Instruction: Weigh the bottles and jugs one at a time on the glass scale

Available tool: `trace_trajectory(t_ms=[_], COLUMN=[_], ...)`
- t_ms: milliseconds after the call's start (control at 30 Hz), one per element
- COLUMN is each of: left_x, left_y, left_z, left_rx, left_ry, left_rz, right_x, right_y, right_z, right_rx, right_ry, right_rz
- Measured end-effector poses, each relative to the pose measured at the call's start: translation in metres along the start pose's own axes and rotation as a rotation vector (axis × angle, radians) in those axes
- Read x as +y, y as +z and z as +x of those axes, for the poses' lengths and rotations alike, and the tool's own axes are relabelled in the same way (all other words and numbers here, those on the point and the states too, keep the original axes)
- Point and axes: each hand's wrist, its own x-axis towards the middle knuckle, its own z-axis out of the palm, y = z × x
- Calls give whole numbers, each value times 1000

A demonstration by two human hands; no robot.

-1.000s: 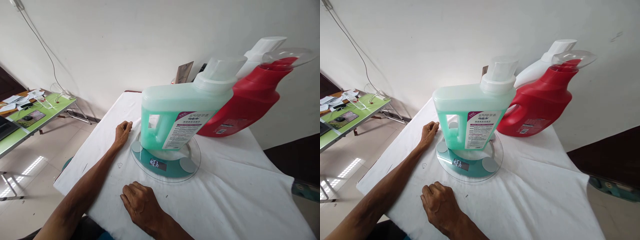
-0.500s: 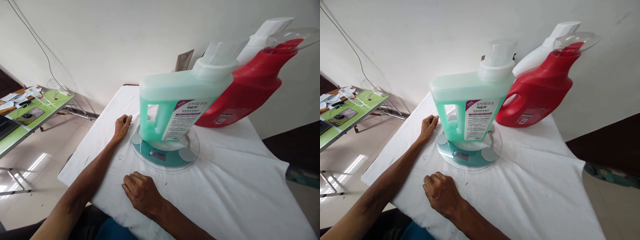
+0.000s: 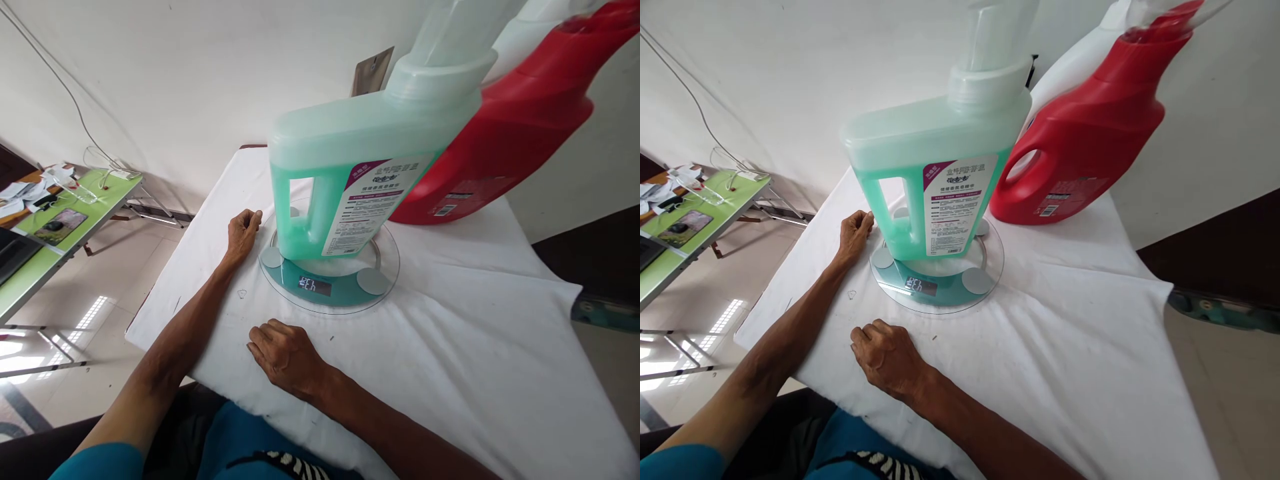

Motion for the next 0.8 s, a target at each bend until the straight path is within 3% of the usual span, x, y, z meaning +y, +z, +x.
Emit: trace_trajectory(t_ms=[800], left_x=[0], left_y=[0], left_z=[0], left_rx=[-12], left_ry=[-4], left_rz=[20], right_x=[-1], right_y=[1], right_z=[0], right_rx=[-15], right_ry=[15], right_rz=[-5])
